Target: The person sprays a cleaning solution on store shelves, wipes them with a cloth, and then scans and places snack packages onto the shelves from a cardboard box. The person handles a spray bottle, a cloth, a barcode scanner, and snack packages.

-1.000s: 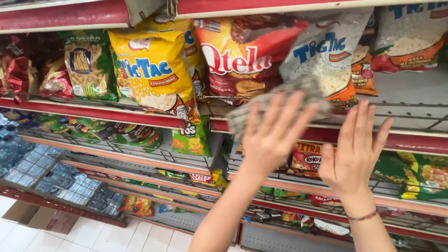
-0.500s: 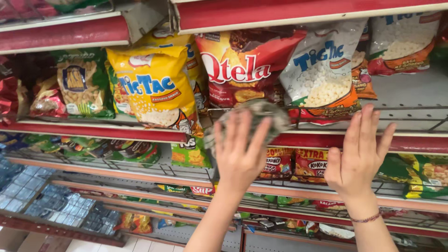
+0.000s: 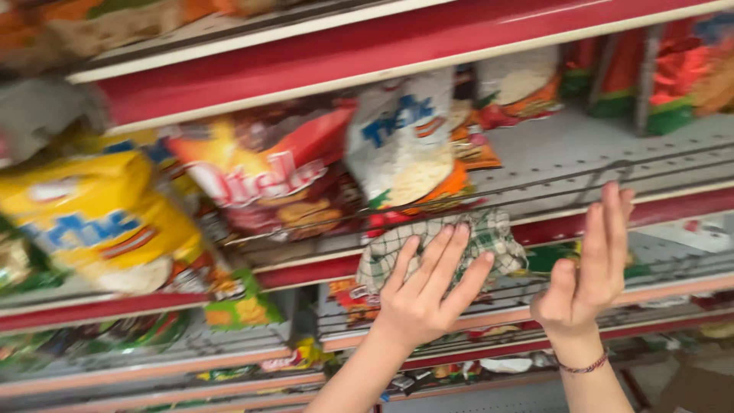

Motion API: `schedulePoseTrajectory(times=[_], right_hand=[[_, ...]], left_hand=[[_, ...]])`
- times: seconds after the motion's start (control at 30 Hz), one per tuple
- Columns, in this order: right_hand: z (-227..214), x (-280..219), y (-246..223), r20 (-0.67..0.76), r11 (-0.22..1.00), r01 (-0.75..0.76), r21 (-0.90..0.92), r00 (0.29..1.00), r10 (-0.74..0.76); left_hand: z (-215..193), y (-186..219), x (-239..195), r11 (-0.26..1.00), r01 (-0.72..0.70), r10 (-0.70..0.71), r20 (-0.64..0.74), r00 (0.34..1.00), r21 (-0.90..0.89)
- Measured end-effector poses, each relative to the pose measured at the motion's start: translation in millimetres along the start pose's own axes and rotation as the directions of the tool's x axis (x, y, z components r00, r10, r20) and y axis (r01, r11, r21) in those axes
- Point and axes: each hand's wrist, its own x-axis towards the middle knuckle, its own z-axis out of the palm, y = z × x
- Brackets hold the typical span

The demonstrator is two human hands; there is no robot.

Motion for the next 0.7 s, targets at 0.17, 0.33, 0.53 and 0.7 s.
schedulePoseTrajectory(times=[0.17, 0.33, 0.53, 0.7], right_hand=[[-45.2, 1.8, 38.8, -0.121, 0.986, -0.118, -0.117, 0.987, 0.103], [-92.5, -0.6, 89.5, -0.195, 0.953, -0.22, -0.21, 0.964, 0.18], [-154.8, -7.6, 155.5, -0.351, 0.887, -0.373, -0.271, 0.897, 0.27], [-195.6, -15.1, 221.8, -0.479, 0.883, -0.427, -0.195, 0.827, 0.294]], left_hand=[[34.7, 40.3, 38.6, 0.989, -0.144, 0.145, 0.057, 0.988, -0.022], [81.6, 96.2, 82.2, 0.978, -0.21, 0.209, 0.104, 0.972, -0.001], [142.0, 168.5, 132.5, 0.974, -0.228, 0.227, 0.079, 0.971, 0.011], [204.9, 235.5, 174.7, 0.969, -0.244, 0.247, 0.083, 0.965, -0.044]])
